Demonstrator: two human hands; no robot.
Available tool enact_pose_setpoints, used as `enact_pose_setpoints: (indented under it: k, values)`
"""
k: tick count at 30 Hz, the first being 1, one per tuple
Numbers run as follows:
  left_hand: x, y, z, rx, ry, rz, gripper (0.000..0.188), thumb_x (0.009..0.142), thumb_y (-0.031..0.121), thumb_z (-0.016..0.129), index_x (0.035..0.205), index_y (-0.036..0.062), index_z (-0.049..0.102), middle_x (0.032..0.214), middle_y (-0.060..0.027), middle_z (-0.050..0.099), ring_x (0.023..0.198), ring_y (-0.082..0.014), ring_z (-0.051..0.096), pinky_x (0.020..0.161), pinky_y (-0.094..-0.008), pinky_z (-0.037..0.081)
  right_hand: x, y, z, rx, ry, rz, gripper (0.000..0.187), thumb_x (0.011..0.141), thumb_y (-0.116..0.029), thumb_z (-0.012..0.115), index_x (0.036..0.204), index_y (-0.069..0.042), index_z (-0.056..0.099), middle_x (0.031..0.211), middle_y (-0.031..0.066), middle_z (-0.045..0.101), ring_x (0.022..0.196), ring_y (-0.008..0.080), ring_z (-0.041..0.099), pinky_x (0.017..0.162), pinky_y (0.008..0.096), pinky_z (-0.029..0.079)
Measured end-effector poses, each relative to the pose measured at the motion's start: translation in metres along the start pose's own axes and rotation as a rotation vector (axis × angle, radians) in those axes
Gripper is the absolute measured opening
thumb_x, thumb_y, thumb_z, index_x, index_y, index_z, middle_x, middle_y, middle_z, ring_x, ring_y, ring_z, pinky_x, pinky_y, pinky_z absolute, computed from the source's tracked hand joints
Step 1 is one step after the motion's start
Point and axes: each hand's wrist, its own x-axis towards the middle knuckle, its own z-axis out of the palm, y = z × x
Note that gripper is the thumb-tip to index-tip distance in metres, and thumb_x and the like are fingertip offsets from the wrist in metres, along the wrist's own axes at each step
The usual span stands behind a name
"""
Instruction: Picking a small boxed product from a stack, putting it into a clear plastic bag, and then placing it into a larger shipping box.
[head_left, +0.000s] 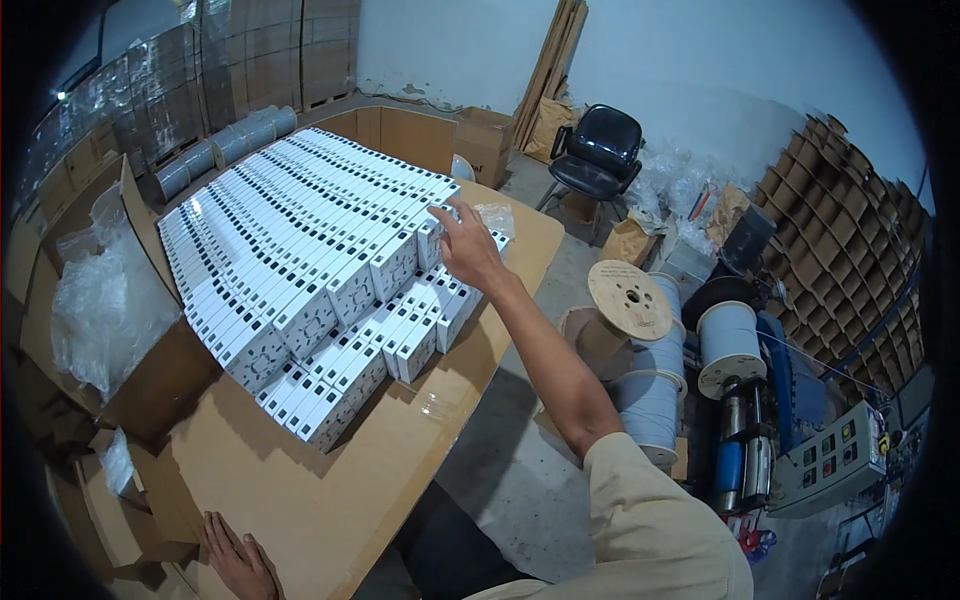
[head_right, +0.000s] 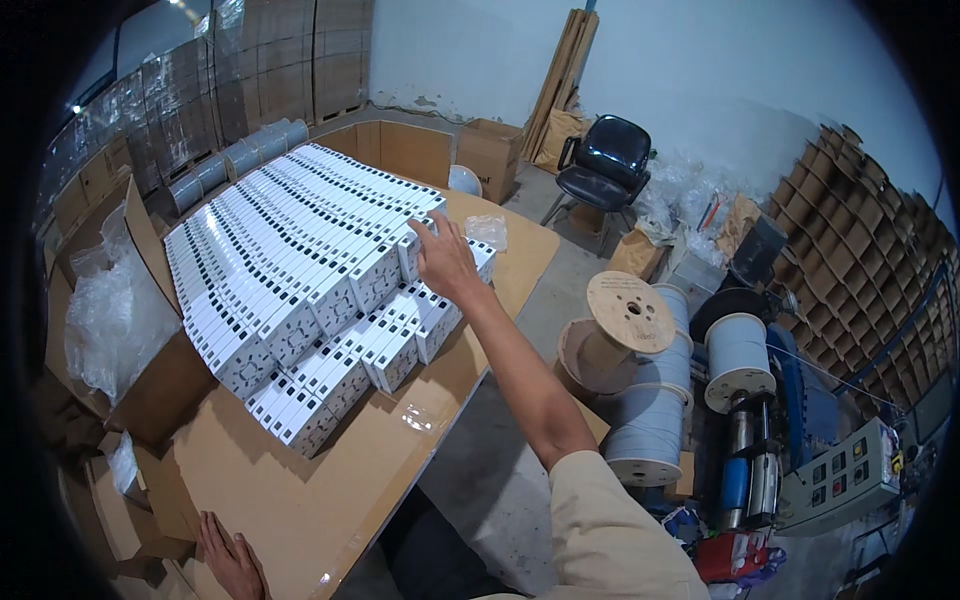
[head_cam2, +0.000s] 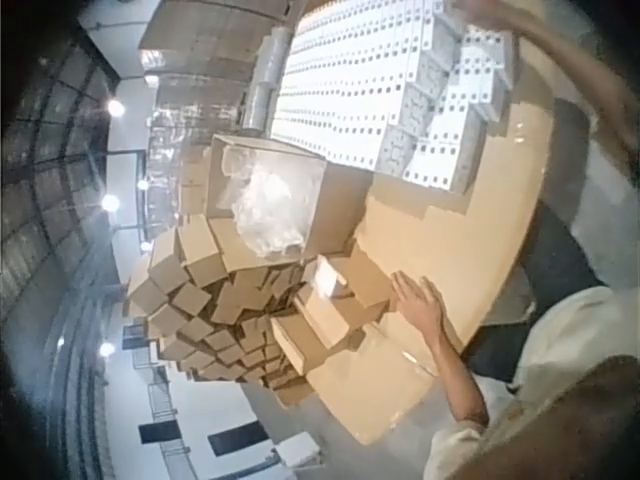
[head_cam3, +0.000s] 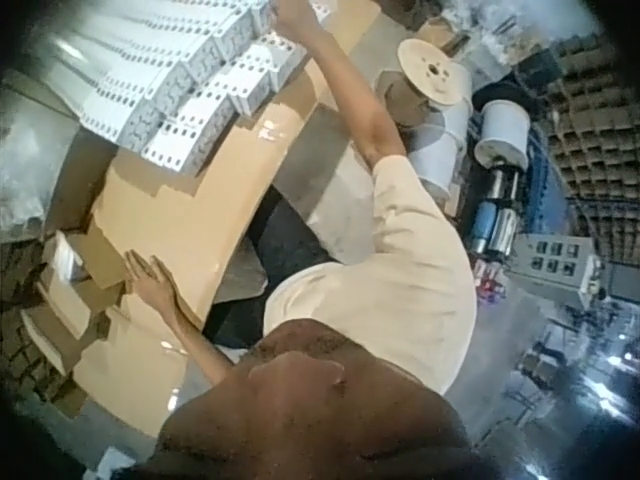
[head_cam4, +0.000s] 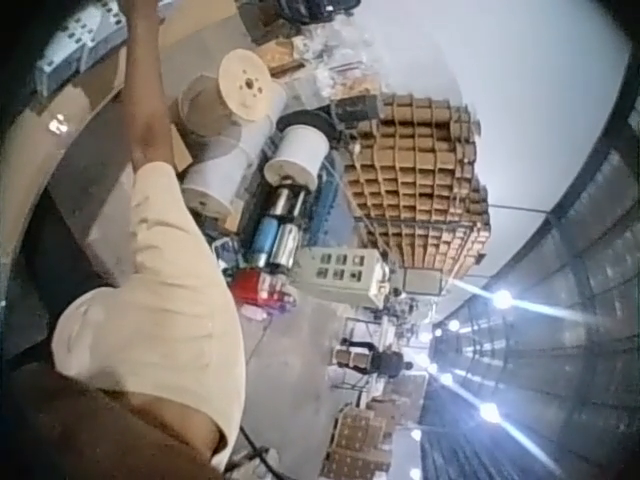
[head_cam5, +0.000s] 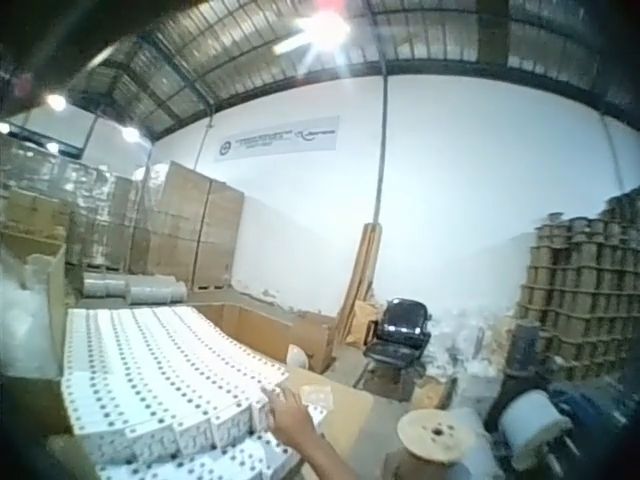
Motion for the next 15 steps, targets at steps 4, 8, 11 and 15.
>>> enact_pose_setpoints:
  k: [4,8,11,15]
  values:
    - [0.0,0.003,-0.003,0.016,0.0,0.006,0.066,0.105,0.042,0.048,0.146,-0.0091,0.043,0.152,-0.0293,0.043,0.142,-0.0455,0.039,0.118,-0.0504,0.032,-0.013,0.008,0.004,0.027,0.024,-0.003,0.047,0.085,0.0,0.064,0.131,-0.012,0.06,0.145,0.0231,0.045,0.129,0.0421,0.051,0.107,0.0492,0.046]
    - [-0.001,0.004,-0.004,-0.063,0.002,-0.012,0.066,0.105,0.041,0.048,0.145,-0.01,0.044,0.152,-0.0298,0.043,0.143,-0.0461,0.038,0.119,-0.0506,0.03,-0.016,0.015,0.008,0.092,0.116,0.012,0.05,0.077,0.011,0.066,0.122,-0.01,0.061,0.14,0.0208,0.048,0.123,0.0416,0.054,0.103,0.047,0.048]
    - [-0.001,0.003,-0.003,-0.039,0.013,-0.001,0.063,0.104,0.039,0.05,0.144,-0.0097,0.046,0.152,-0.0292,0.044,0.142,-0.0457,0.039,0.119,-0.0507,0.03,-0.015,0.025,0.007,0.164,0.111,0.009,0.051,0.072,0.016,0.065,0.116,-0.01,0.06,0.133,0.0191,0.051,0.12,0.0413,0.055,0.1,0.0458,0.049]
    - [-0.003,-0.002,0.01,-0.037,-0.036,-0.15,0.058,0.1,0.024,0.049,0.153,0.0007,0.039,0.159,-0.0171,0.038,0.148,-0.0389,0.03,0.122,-0.0496,0.022,-0.019,0.04,-0.002,0.106,-0.034,0.023,0.05,0.069,0.018,0.063,0.111,-0.009,0.06,0.122,0.0169,0.054,0.117,0.04,0.056,0.096,0.0456,0.05]
